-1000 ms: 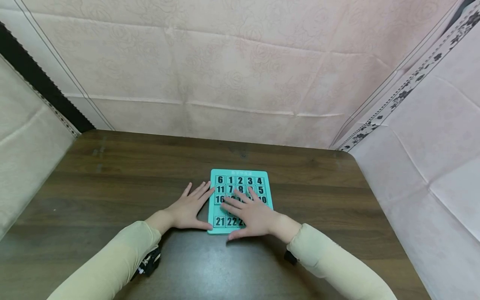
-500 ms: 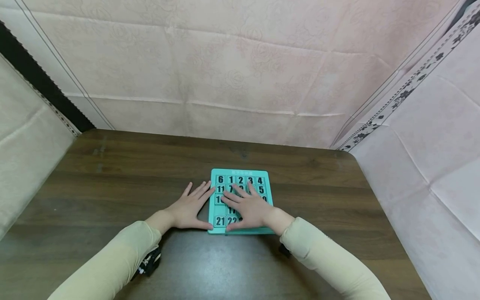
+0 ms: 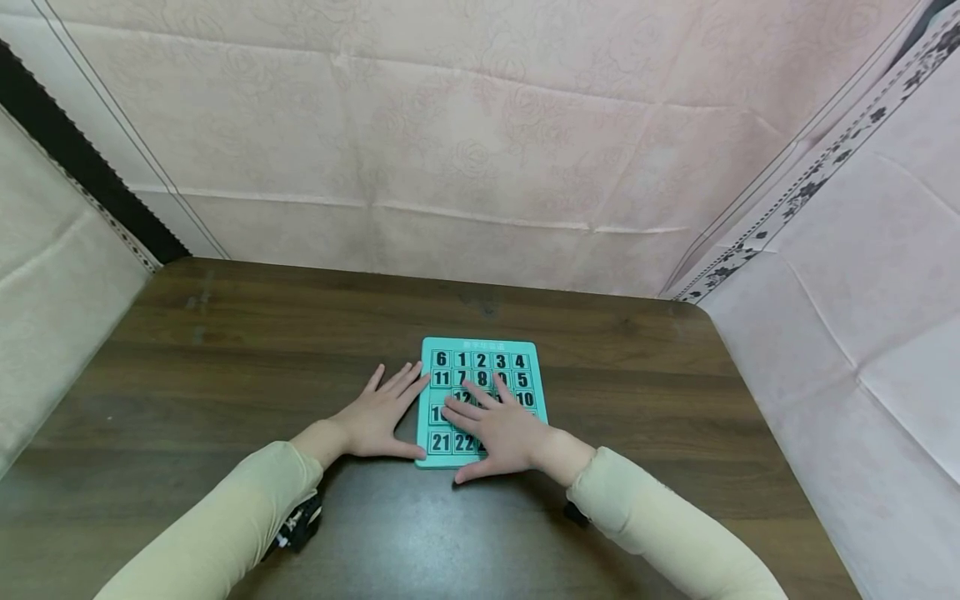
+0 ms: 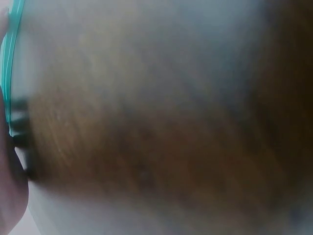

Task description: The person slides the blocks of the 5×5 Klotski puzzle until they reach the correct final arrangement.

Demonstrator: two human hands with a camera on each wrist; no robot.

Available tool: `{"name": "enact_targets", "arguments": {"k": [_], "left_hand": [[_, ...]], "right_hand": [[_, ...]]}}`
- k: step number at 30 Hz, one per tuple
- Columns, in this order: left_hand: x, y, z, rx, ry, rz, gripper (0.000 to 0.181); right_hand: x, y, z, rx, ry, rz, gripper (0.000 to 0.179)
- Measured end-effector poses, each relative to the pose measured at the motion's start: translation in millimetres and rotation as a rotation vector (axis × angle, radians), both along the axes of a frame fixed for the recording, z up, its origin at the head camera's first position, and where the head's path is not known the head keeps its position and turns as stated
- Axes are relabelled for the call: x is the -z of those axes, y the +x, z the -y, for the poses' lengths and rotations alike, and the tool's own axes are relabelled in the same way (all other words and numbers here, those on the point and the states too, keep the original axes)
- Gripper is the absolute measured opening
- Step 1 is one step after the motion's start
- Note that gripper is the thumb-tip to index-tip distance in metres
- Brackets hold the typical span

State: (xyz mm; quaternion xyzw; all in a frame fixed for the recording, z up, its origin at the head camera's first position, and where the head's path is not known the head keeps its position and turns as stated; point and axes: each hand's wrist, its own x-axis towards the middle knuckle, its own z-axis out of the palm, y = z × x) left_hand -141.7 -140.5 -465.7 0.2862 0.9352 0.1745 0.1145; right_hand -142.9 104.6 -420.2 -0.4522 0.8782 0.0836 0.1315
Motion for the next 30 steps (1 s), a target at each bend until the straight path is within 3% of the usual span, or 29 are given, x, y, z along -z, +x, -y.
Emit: {"name": "enact_targets", "arguments": {"k": [15,21,30], "left_hand": [[-2.5,0.1,-0.8,0.005,0.0,-0.002,0.107],[-2.9,0.8,-0.7,0.003,-0.003,0.005,0.108],[-3.7,0.8,-0.7,0.001,-0.008,0.012,0.108]], "right_hand": [[1.3,3.0,-3.2,-0.034,-0.026,0.011,0.09],[-0.7,-7.0,-0.2,0.015,-0.063,0.037,0.085],[-2.7,-32.7,6.7,0.131,-0.016,0.074,0.085]]}}
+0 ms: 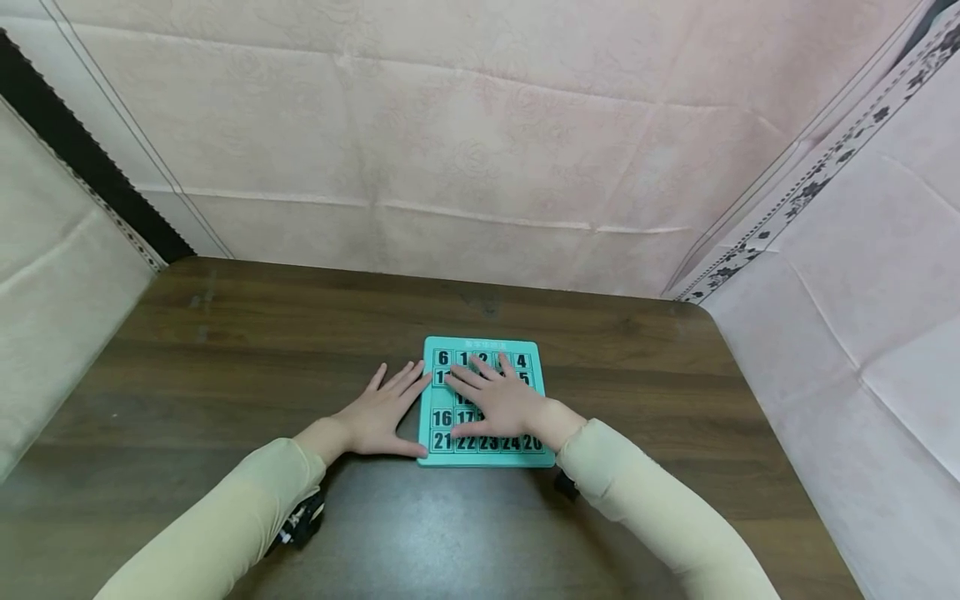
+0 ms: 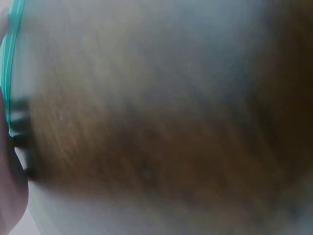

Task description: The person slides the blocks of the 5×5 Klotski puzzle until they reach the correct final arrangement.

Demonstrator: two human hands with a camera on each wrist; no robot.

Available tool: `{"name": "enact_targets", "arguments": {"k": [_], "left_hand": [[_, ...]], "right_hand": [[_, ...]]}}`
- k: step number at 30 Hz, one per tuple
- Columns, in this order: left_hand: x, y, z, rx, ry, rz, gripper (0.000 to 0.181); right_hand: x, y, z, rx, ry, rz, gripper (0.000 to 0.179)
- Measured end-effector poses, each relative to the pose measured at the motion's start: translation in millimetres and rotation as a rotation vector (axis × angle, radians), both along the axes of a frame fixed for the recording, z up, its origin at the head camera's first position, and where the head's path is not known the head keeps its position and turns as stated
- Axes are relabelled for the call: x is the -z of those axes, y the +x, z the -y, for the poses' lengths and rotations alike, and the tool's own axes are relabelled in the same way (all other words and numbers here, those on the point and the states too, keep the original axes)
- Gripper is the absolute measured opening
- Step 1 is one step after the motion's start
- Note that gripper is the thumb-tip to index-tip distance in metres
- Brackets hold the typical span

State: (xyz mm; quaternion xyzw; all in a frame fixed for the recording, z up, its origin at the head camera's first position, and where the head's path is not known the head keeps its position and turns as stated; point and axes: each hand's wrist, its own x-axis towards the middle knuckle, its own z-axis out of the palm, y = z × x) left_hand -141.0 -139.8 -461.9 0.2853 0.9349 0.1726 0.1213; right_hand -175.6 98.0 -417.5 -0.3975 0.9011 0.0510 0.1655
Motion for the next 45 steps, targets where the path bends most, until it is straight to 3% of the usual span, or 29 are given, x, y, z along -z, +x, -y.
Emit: {"name": "enact_targets", "arguments": {"k": [10,33,39,45], "left_hand": [[0.2,-2.4,-1.4,0.004,-0.003,-0.004,0.108],[-2.4,-2.7,0.0,-0.012,-0.003,-0.028,0.109],[-2.4,-1.8,-0.5,-0.014,0.0,-0.031,0.108],[-0.5,-1.1,-1.5,-0.023,-0.005,-0.026,0.109]], "right_hand": [[3.4,-6.2,-0.6,0.001,0.03,0.0,0.084],[2.6,19.2,-3.0,-0.113,0.031,-0.071,0.087],[1.0,14.6,-3.4,-0.094,-0.011,-0.025,0.082],[3.5,0.7,-1.9,-0.03,-0.046,0.009,0.083]]}}
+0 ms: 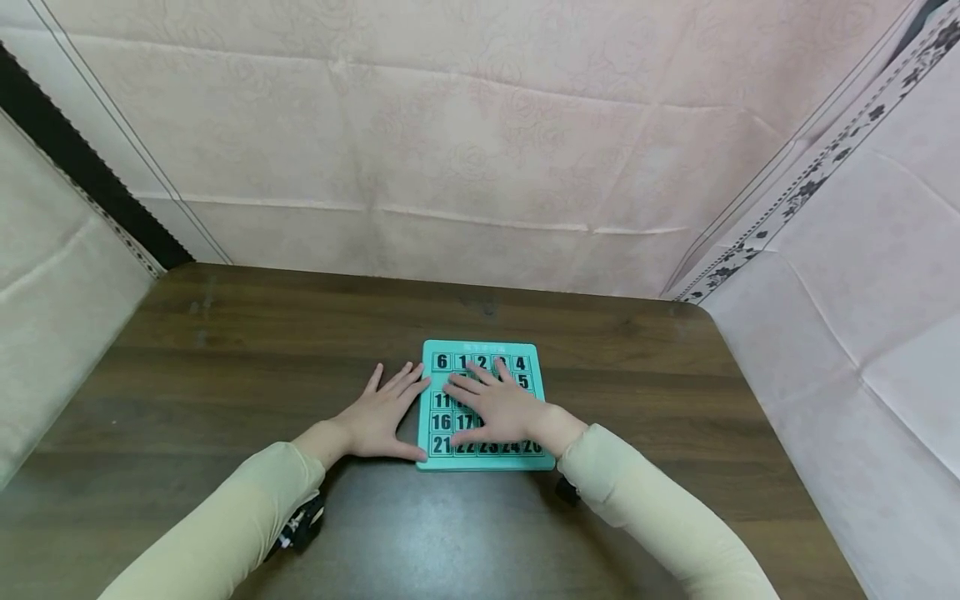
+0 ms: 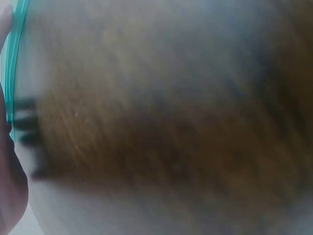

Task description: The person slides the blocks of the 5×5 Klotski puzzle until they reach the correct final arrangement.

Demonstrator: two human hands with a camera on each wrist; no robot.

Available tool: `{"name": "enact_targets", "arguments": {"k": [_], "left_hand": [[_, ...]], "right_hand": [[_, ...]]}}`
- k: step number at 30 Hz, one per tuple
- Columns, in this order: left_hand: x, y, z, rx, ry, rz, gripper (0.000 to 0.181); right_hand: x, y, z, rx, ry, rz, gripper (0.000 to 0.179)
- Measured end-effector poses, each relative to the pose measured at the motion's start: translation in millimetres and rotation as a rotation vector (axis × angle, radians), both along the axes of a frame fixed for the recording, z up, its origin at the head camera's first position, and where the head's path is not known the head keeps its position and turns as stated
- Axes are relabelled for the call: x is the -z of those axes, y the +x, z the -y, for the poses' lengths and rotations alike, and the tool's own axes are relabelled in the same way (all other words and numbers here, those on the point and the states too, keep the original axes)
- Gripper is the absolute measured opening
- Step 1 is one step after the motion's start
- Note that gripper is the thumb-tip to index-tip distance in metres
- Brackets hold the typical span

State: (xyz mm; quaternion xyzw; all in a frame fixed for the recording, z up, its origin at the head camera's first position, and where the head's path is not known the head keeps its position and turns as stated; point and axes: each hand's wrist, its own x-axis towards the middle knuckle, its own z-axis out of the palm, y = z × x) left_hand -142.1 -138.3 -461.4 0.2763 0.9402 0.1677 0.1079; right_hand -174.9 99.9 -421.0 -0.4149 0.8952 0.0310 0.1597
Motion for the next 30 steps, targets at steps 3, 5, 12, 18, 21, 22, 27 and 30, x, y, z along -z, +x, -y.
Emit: {"name": "enact_targets", "arguments": {"k": [3,5,12,18,21,22,27,30], "left_hand": [[1.3,0.4,0.3,-0.004,0.014,0.0,0.109],[1.6,0.7,0.5,-0.006,0.016,0.004,0.108],[1.1,0.8,0.6,-0.003,0.019,0.007,0.109],[0.6,0.0,0.6,0.001,0.016,0.004,0.109],[0.3,0.2,1.0,0.001,0.015,0.005,0.108],[0.3,0.2,1.1,0.002,0.016,0.006,0.108],[1.5,-0.3,1.0,0.005,0.011,0.009,0.108],[1.5,-0.4,0.6,0.004,0.006,0.011,0.109]], "right_hand": [[1.1,-7.9,2.4,0.032,-0.005,0.005,0.083],[1.7,-13.0,4.5,0.053,-0.007,0.012,0.084],[3.9,-23.5,10.0,0.084,0.001,0.022,0.085],[2.9,-24.0,11.2,0.079,0.012,0.01,0.084],[2.0,-22.3,11.2,0.064,0.023,-0.002,0.085],[1.7,-21.3,11.2,0.059,0.028,-0.005,0.085],[-0.1,-14.7,10.2,0.041,0.051,-0.015,0.087],[-0.7,-10.4,8.7,0.025,0.058,-0.021,0.088]]}}
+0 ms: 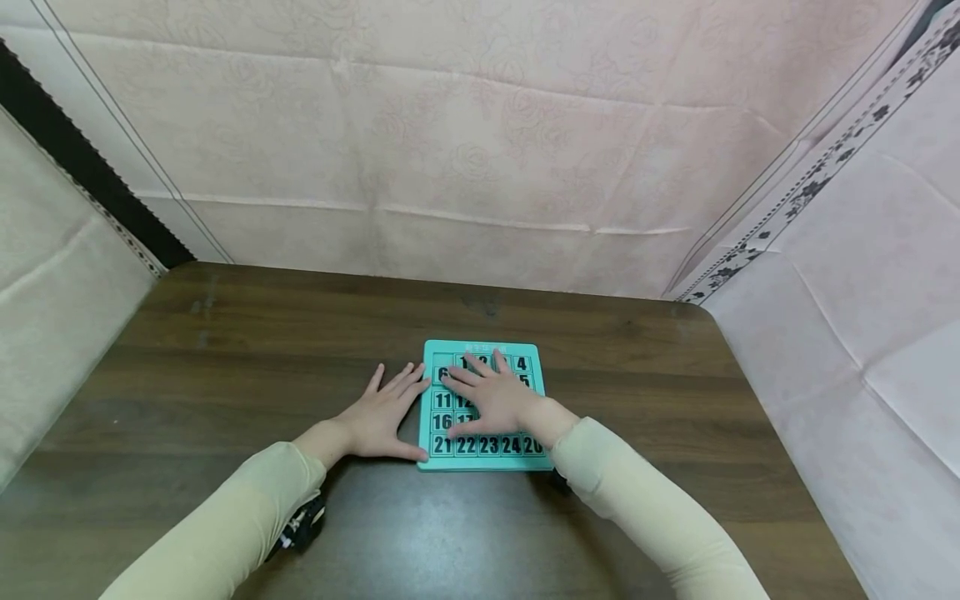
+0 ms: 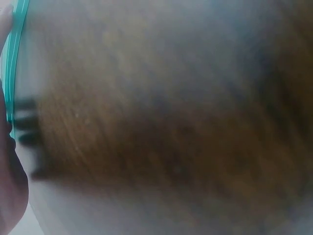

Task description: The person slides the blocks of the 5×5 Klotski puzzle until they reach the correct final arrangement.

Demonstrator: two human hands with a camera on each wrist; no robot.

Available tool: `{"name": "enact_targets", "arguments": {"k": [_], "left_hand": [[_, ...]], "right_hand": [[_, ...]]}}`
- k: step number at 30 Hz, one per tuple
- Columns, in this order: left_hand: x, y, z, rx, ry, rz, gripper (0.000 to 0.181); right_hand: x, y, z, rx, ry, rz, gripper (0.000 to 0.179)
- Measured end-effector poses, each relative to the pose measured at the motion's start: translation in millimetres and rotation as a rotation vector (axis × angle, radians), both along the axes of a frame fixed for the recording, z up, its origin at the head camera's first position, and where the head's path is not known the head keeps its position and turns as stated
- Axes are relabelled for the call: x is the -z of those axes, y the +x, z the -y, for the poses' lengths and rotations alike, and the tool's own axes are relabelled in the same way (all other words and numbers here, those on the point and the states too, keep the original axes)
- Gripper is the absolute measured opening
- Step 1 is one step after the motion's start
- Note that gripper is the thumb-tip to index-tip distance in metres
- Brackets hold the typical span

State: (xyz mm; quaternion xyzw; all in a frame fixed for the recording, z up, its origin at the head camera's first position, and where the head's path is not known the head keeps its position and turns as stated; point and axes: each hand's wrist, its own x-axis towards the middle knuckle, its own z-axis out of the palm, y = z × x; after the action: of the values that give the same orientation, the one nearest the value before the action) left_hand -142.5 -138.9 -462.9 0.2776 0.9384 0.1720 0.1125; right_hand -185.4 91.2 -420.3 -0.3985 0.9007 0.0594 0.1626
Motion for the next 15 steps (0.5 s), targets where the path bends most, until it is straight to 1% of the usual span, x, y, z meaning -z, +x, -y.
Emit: {"name": "enact_targets", "arguments": {"k": [8,13,15], "left_hand": [[-1.4,-0.5,-0.6,-0.002,-0.005,0.003,0.109],[-1.2,-0.2,-0.7,-0.003,-0.007,0.005,0.109],[-0.1,-0.1,-0.7,-0.002,-0.001,0.005,0.109]], "right_hand": [[-1.2,8.2,-2.2,-0.02,-0.004,-0.001,0.087],[-1.0,8.9,-3.1,-0.02,-0.013,-0.001,0.085],[-1.2,8.4,-4.0,-0.006,-0.024,-0.003,0.084]]}}
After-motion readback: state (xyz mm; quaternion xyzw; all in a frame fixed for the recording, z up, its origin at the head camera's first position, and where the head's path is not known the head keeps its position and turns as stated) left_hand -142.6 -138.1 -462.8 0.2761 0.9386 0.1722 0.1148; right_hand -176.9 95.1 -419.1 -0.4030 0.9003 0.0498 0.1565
